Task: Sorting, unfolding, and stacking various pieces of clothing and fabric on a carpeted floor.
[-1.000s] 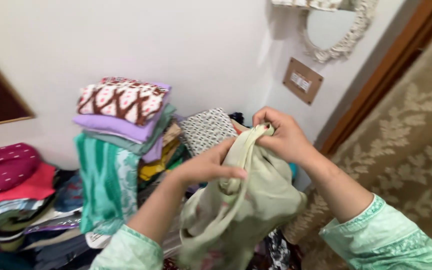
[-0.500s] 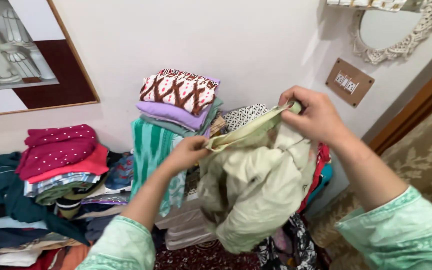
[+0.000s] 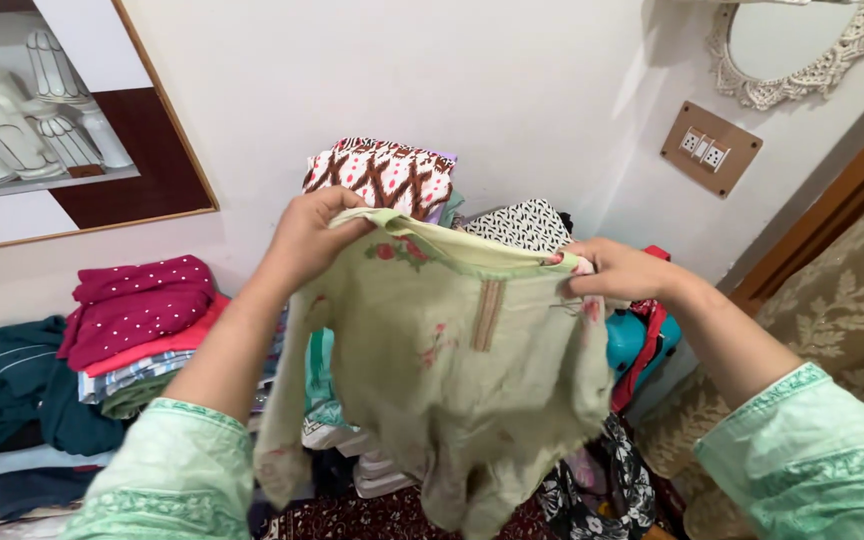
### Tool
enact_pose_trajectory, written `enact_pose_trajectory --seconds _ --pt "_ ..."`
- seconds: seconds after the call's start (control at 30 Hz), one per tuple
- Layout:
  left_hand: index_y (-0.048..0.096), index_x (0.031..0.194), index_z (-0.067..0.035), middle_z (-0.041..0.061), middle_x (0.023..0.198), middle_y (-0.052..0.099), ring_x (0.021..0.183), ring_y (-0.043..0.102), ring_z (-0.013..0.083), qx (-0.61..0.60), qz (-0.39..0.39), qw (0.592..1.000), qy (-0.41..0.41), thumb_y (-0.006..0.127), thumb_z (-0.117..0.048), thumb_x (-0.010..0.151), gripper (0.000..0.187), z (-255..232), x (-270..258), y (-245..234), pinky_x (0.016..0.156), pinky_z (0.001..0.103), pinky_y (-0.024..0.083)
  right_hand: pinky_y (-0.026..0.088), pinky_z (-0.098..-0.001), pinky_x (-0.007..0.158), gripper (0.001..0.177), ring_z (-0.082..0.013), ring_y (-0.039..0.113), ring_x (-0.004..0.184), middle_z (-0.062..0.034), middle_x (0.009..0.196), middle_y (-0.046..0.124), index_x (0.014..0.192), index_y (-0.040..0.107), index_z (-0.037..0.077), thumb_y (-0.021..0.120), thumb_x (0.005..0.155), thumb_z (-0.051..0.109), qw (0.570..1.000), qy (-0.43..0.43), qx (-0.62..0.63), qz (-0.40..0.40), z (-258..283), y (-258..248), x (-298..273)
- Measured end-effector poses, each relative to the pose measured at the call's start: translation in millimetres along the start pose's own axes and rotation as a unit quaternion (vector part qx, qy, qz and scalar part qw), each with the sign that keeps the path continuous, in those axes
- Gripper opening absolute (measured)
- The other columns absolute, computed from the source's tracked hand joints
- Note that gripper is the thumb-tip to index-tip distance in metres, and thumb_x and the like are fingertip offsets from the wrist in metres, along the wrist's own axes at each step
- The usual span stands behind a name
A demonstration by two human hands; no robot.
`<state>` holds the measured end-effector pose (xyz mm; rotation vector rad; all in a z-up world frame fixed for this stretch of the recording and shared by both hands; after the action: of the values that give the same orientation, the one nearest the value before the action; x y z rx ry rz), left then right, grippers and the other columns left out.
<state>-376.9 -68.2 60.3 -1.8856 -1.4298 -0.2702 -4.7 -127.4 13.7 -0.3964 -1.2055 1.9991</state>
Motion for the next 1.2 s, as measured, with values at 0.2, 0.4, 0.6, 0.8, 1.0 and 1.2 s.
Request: enact_pose_trajectory --seconds 0.2,0.4,0.6,0.8,1.0,1.2 --pt "0.077 0.099 -0.008 0.006 0.089 0.077 0.082 0.07 0.0128 0.121 0.001 0.993 -0.005 0.081 -0.023 0.085 0.021 -29 4 -23 0.076 0.03 0.055 0.052 -0.0293 0.079 0.036 -0.0099 0.062 0.09 0.0022 0.095 0.07 0.115 0.066 0.012 0.071 0.079 0.015 0.971 0.14 0.192 -0.03 18 -22 5" --pt "0.079 0.103 -0.015 0.009 0.088 0.079 0.079 0.075 0.0215 0.215 0.082 0.971 -0.065 0.081 -0.031 0.077 0.031 -37 -1 -18 0.075 0.035 0.057 0.054 -0.0299 0.068 0.029 -0.009 0.069 0.064 0.0095 0.065 0.069 0.102 0.076 0.015 0.078 0.08 0.034 0.961 0.249 -0.084 -0.086 27 -41 -1" --pt "0.079 0.105 -0.017 0.012 0.086 0.076 0.078 0.074 0.0286 0.252 0.083 0.962 -0.066 0.075 -0.032 0.077 0.032 -23 1 -9 0.074 0.04 0.057 0.05 -0.0339 0.064 0.026 -0.0124 0.057 0.067 -0.0023 0.072 0.063 0.098 0.075 0.007 0.06 0.094 0.028 0.964 0.216 0.079 -0.131 -24 -42 -12" --pt "0.075 0.085 -0.009 0.013 0.081 0.072 0.08 0.069 0.0353 0.316 0.074 0.946 0.003 0.069 -0.029 0.085 0.021 -7 3 7 0.069 0.046 0.054 0.05 -0.0321 0.073 0.02 -0.0142 0.058 0.081 -0.007 0.088 0.065 0.103 0.067 0.005 0.058 0.095 0.022 0.966 0.165 0.021 -0.197 -8 -45 -16" --pt "0.077 0.092 -0.013 0.013 0.086 0.073 0.082 0.07 0.0347 0.358 0.176 0.914 -0.077 0.068 -0.021 0.083 0.016 31 -6 34 0.074 0.047 0.055 0.053 -0.043 0.079 0.029 -0.0312 0.066 0.094 -0.0116 0.089 0.07 0.104 0.072 0.013 0.076 0.078 0.026 0.96 0.117 -0.209 -0.142 32 -36 -17" --pt "0.075 0.107 -0.011 0.012 0.095 0.077 0.088 0.076 0.0305 0.191 0.244 0.943 -0.123 0.059 -0.009 0.08 0.031 74 -15 61 0.08 0.042 0.059 0.054 -0.0483 0.075 0.03 -0.0341 0.067 0.093 -0.007 0.102 0.073 0.102 0.073 0.017 0.079 0.075 0.027 0.936 0.179 -0.277 -0.124 17 -24 -25"
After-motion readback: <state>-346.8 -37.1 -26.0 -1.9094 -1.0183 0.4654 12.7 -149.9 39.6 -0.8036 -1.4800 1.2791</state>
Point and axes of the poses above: each hand's wrist, its own x-axis towards the middle knuckle, its own y-axis out of the palm, z = x × y, the point moved 7 cm from there along x, towards the middle knuckle
